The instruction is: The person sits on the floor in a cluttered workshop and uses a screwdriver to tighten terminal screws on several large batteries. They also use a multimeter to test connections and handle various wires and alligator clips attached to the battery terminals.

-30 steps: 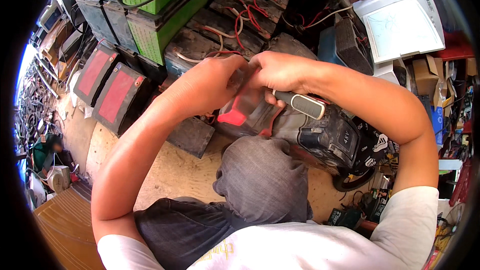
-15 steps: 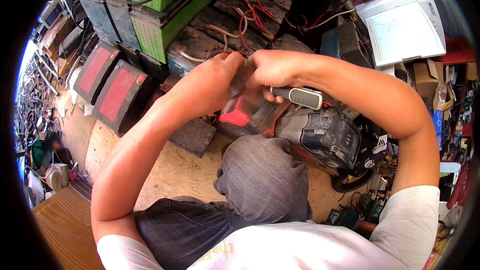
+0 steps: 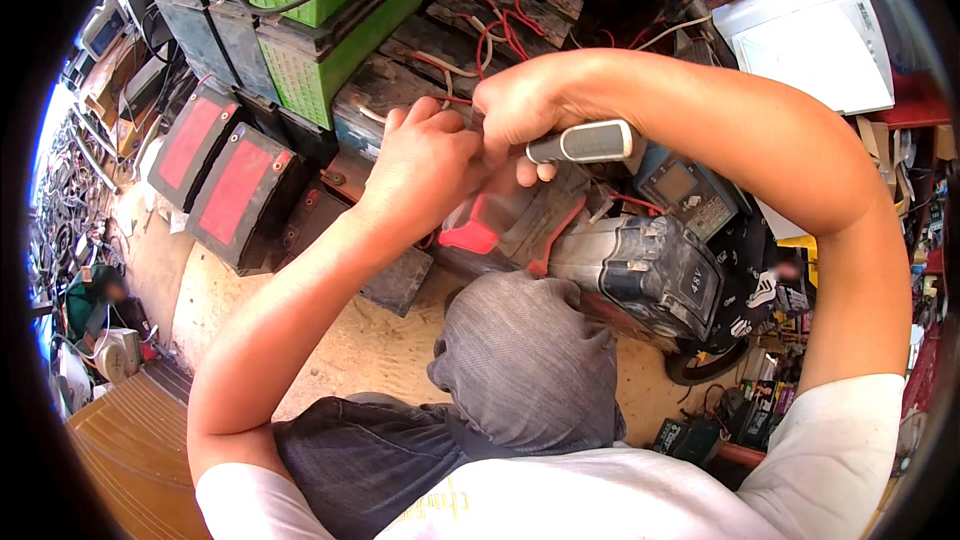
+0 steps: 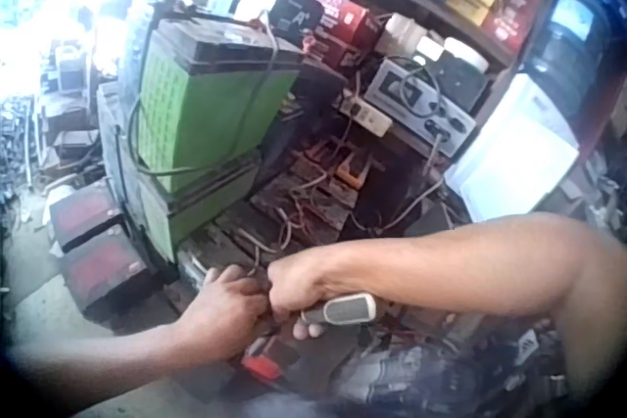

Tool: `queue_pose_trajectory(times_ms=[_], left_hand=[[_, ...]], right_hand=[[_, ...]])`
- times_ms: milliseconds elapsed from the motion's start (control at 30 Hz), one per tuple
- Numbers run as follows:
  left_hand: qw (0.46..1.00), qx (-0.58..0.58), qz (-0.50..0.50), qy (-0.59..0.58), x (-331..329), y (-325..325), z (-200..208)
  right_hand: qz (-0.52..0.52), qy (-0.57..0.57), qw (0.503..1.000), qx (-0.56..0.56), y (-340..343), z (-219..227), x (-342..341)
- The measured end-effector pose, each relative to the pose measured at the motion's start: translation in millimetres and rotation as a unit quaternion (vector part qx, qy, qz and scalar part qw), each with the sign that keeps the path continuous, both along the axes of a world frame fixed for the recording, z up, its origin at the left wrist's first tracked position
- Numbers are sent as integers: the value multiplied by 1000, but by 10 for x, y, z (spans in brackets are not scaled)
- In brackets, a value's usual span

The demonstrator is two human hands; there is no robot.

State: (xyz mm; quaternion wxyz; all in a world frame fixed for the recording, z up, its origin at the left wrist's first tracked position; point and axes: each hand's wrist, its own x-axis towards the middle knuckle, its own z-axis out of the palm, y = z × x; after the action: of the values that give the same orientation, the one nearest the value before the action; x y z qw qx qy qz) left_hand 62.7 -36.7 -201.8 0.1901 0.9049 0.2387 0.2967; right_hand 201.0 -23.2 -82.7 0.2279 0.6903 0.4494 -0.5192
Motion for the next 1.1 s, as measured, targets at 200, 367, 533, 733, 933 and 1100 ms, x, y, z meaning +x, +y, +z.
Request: queue_pose_trajectory(times_ms=[200, 367, 533, 733, 933, 1100], left_hand=[[999, 20, -18, -25, -16, -15, -43], [999, 8, -30, -19, -11, 16, -16], [995, -21, -84, -39, -71, 100, 46], [996, 13, -79, 24, -147, 112, 113], [994, 15, -107, 30, -152, 162, 151], [966, -232, -91, -69, -119, 136, 319]], right_hand=[[48, 90, 992, 68, -24, 448, 66], [211, 96, 920, 315, -329, 872, 331], [318, 31, 784, 533, -562, 586, 400], [334, 84, 689, 638, -491, 465, 306], [359, -9, 732, 580, -525, 460, 365], [325, 7, 744, 584, -562, 469, 320]])
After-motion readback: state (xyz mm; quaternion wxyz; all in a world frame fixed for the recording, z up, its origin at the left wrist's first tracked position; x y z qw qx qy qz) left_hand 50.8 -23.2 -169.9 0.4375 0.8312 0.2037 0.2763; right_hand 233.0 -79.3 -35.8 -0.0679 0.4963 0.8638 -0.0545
